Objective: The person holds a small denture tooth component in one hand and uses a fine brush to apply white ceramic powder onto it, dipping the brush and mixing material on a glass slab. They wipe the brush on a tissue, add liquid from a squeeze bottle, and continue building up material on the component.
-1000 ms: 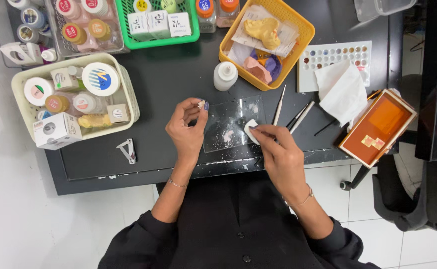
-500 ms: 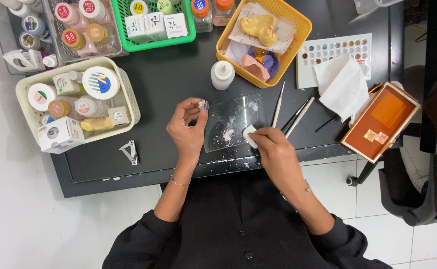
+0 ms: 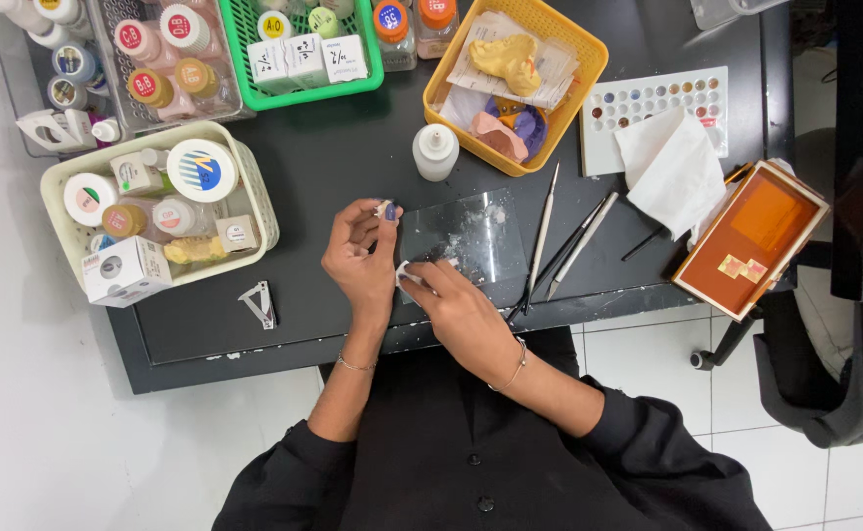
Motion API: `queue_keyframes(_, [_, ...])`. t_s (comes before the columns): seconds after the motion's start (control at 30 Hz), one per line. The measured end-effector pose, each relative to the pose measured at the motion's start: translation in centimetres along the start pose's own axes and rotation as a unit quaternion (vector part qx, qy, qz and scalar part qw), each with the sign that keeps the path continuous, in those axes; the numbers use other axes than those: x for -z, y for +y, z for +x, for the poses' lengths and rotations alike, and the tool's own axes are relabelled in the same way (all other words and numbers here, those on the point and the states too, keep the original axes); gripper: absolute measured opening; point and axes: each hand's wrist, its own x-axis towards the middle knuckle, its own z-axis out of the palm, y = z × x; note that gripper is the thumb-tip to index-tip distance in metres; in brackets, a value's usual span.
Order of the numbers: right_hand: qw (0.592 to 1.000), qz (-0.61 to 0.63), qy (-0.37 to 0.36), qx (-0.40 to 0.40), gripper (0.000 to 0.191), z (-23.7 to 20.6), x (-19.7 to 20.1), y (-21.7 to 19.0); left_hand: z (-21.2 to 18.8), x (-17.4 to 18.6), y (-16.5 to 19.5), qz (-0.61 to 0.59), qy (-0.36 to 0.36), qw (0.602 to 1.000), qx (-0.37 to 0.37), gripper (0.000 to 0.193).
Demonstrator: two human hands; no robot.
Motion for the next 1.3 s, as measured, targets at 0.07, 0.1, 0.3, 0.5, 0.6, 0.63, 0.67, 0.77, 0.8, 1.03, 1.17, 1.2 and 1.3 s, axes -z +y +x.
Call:
queue_keyframes(0.07, [1.000, 0.017, 0.003, 0.001, 0.039, 0.1, 0.1, 0.4, 0.1, -0.1, -0.1, -0.008, 0.004, 1.000, -0.006, 0.015])
queue_keyframes(0.1, [1.000, 0.026, 0.012, 0.001, 0.039, 0.0, 0.3, 0.5, -0.1, 0.0, -0.1, -0.010, 0.005, 1.000, -0.005, 0.015])
queue_keyframes(0.3, [0.998, 0.002, 0.053, -0.030, 0.038, 1.8, 0.6, 1.5, -0.2, 0.2, -0.1, -0.048, 0.032, 0.998, 0.007, 0.018])
queue_keyframes(0.5, [0.993, 0.009, 0.108, -0.042, 0.032, 0.8, 3.2, 2.4, -0.2, 0.1, -0.4, -0.028, 0.022, 0.999, 0.015, 0.016])
queue_keyframes(0.6, [0.987, -0.013, 0.138, -0.078, 0.028, -0.5, 4.5, 3.3, -0.3, 0.1, -0.5, -0.030, 0.015, 0.999, 0.011, 0.016])
queue_keyframes(0.63, [0.985, -0.020, 0.145, -0.091, 0.027, -0.7, 4.5, 3.6, -0.2, 0.1, -0.5, -0.035, 0.017, 0.999, 0.006, 0.016])
queue_keyframes(0.67, [0.986, -0.012, 0.136, -0.095, 0.026, -0.7, 4.4, 4.0, -0.2, 0.1, -0.5, -0.040, 0.018, 0.999, 0.003, 0.017])
queue_keyframes(0.77, [0.986, 0.008, 0.122, -0.111, 0.024, -0.7, 3.8, 4.5, -0.2, 0.4, -0.7, -0.057, 0.013, 0.998, 0.000, 0.018])
queue_keyframes(0.8, [0.986, 0.012, 0.122, -0.113, 0.024, -0.7, 3.8, 4.4, -0.2, 0.4, -0.7, -0.063, 0.013, 0.998, 0.001, 0.019])
queue_keyframes(1.03, [0.957, 0.220, 0.103, -0.157, 0.025, 0.8, 0.4, 1.0, -0.5, 1.6, -0.9, -0.025, 0.056, 0.995, -0.075, 0.019])
queue_keyframes(1.17, [0.963, 0.247, 0.095, -0.052, 0.036, 1.2, -1.7, -0.6, -0.4, 3.9, 0.3, -0.023, 0.108, 0.984, -0.141, 0.022])
queue_keyframes(1.2, [0.962, 0.251, 0.096, -0.050, 0.035, 0.8, -1.7, -0.7, -0.4, 4.7, 0.6, -0.013, 0.107, 0.983, -0.148, 0.021])
queue_keyframes(1.3, [0.967, 0.194, 0.143, -0.084, 0.033, -0.9, 0.0, 0.4, -0.8, 6.8, 1.6, 0.021, 0.113, 0.982, -0.151, 0.020])
